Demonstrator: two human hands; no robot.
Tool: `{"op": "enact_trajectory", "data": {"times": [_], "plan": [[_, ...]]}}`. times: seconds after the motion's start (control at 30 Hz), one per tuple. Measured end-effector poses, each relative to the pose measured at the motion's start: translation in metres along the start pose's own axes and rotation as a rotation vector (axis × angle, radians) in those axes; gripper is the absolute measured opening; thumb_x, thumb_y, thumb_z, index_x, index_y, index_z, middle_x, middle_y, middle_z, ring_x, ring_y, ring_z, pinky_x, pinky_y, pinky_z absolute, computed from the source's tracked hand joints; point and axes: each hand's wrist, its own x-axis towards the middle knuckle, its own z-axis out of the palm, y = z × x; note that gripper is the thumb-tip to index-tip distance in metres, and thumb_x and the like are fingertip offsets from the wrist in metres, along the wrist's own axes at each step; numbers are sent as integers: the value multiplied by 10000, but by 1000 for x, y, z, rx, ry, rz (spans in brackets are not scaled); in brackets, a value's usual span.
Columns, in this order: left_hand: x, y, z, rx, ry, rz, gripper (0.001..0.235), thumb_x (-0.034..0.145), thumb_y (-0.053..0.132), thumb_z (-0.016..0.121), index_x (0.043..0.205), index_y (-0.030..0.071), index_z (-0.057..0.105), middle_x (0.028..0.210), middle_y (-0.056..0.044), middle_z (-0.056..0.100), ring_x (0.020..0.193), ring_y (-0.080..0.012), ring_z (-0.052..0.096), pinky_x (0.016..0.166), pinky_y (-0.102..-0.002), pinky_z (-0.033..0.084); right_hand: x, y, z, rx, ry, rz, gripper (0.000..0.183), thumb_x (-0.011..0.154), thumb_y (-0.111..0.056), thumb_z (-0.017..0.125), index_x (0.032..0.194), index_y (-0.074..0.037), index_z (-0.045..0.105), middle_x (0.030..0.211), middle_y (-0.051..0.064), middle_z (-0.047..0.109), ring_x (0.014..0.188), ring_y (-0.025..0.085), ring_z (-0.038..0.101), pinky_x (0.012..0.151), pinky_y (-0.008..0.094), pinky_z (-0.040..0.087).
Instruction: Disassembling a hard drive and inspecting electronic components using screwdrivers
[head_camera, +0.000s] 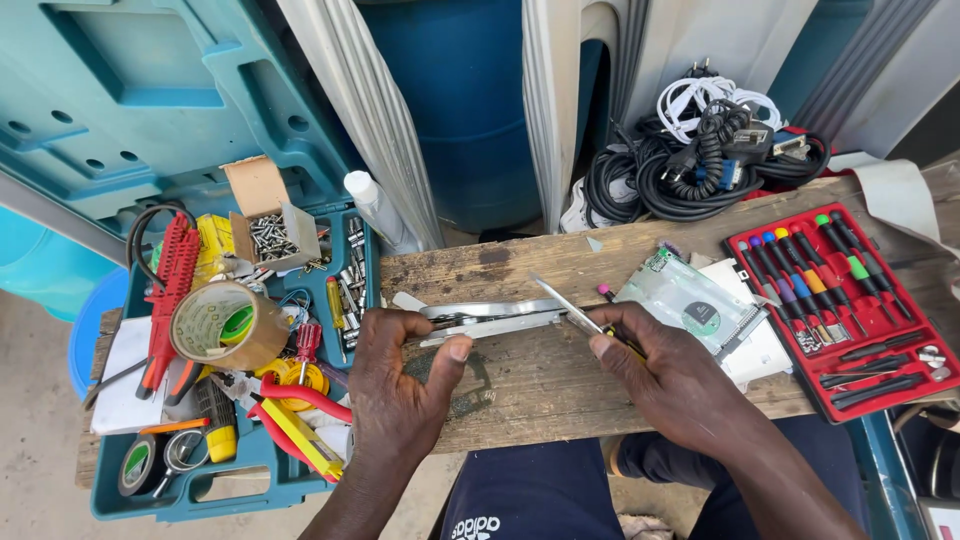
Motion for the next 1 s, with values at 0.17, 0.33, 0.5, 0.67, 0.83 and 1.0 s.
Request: {"op": "enact_trajectory", "data": {"times": [0.17, 0.33, 0.5, 0.67, 0.83, 1.0], "plan": [[7, -2, 7, 30, 89, -157, 350, 933, 395, 793, 866, 137, 566, 857, -9, 531, 775, -173, 514, 684, -355, 442, -20, 3, -4, -48, -101, 136, 495, 1003, -491, 536, 1485, -447, 639, 914, 21, 671, 841, 233, 635, 785, 494, 505], [6, -9, 11, 34, 171, -79, 290, 984, 245, 744, 823, 126, 535, 843, -19, 500, 752, -175, 486, 662, -365, 418, -29, -1, -21, -181, -99, 160, 524, 968, -503, 566, 1480, -505, 680, 1279, -123, 881, 1058, 200, 876, 832, 453, 575], [4, -4, 11, 26, 164, 15, 264, 986, 258, 707, 864, 109, 527, 880, -52, 510, 821, -220, 521, 740, -383, 431, -24, 5, -27, -341, -12, 11, 471, 947, -527, 606, 1394, -467, 744, 1450, -143, 752, 1263, 196, 766, 967, 397, 592], [5, 4, 13, 6, 193, 50, 186, 968, 180, 740, 923, 79, 590, 948, -71, 567, 906, -239, 592, 842, -377, 488, -26, -38, -49, -605, -156, 168, 435, 1013, -584, 483, 1406, -622, 666, 954, -59, 833, 995, 195, 772, 855, 353, 528], [6, 8, 12, 6, 205, 64, 131, 976, 145, 750, 923, 77, 651, 943, -69, 602, 916, -237, 614, 845, -384, 501, -16, -66, -65, -668, -233, 154, 430, 1034, -575, 459, 1393, -530, 691, 1124, -24, 838, 1091, 260, 751, 921, 403, 535], [10, 2, 17, 10, 268, 100, 128, 965, 115, 773, 895, 58, 684, 911, -79, 642, 886, -230, 645, 806, -381, 540, -9, -84, -68, -806, -301, 136, 467, 1069, -525, 351, 1458, -563, 605, 1153, -21, 819, 1143, 229, 720, 1006, 379, 502]]}}
